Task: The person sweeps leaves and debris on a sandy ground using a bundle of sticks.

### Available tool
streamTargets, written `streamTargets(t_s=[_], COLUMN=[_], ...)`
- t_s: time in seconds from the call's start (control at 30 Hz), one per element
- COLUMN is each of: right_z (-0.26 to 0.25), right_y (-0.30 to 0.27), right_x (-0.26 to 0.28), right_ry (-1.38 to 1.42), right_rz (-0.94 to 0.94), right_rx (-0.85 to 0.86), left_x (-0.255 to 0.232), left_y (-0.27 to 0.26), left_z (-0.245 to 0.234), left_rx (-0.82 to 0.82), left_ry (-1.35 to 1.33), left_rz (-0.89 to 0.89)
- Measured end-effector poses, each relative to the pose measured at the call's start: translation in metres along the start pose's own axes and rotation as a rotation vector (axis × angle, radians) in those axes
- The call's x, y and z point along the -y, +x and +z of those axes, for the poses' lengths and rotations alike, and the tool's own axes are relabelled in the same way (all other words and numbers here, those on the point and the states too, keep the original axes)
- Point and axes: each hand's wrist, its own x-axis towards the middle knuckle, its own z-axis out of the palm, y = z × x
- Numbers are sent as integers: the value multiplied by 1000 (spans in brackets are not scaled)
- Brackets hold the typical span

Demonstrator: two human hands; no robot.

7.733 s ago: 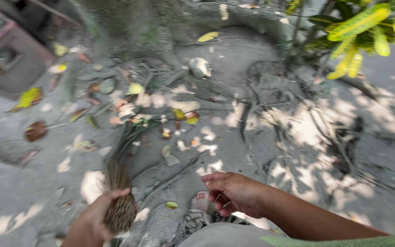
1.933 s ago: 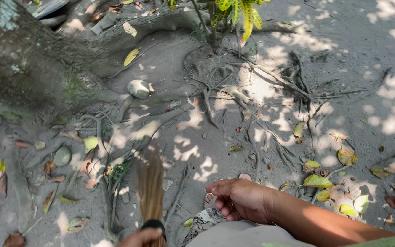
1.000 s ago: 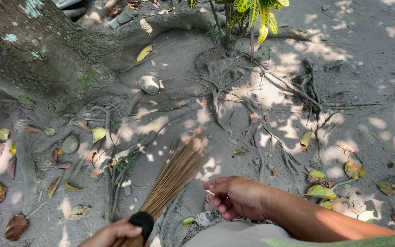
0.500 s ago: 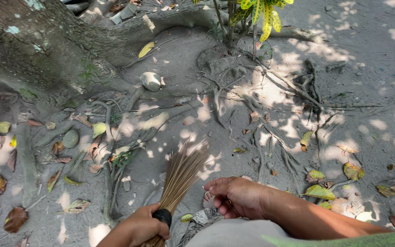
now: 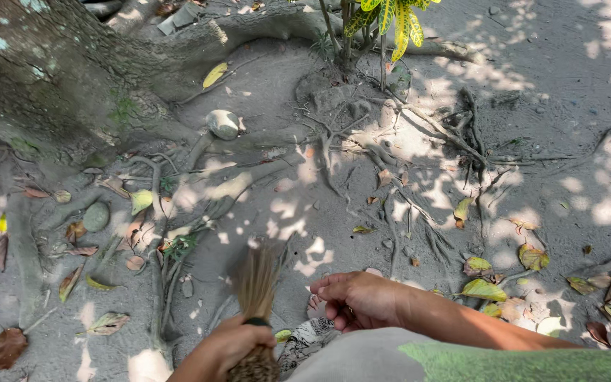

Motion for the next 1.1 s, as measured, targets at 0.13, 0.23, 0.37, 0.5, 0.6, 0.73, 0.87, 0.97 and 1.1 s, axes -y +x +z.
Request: streamTargets(t_s=[0.13,0.23,0.37,0.5,0.6,0.73,0.87,0.97,1.1], right_z=[4,7,7,2,1,5,8,2,-10], right_y=[-2,-5,-9,-7,-6,-13,-17,-16,-16], right_x=[0,2,8,1,-4,3,5,2,-11], right_ry=[67,-5,22,47,46,39,30,73,112], right_rz=[32,53,7,-5,-2,23,-9,-36,-58], right_rx=[-19,-47,-37,-39,-48,-70,-52,-51,-67], left_x=[-7,23,51,38,31,58,63,31,-44], left_y=[-27,-28,8,47,45,24,25,18,-11], left_z=[0,-24,-15,-23,-37,-73,-91,-74,-4], left_rx=[-115,-71,-156,-237,90,128,83,-55,60], left_ry=[123,-90,-279,95,-40,-225,-397,-124,-338], left_rz=[152,202,185,79,48,77,119,224,-39])
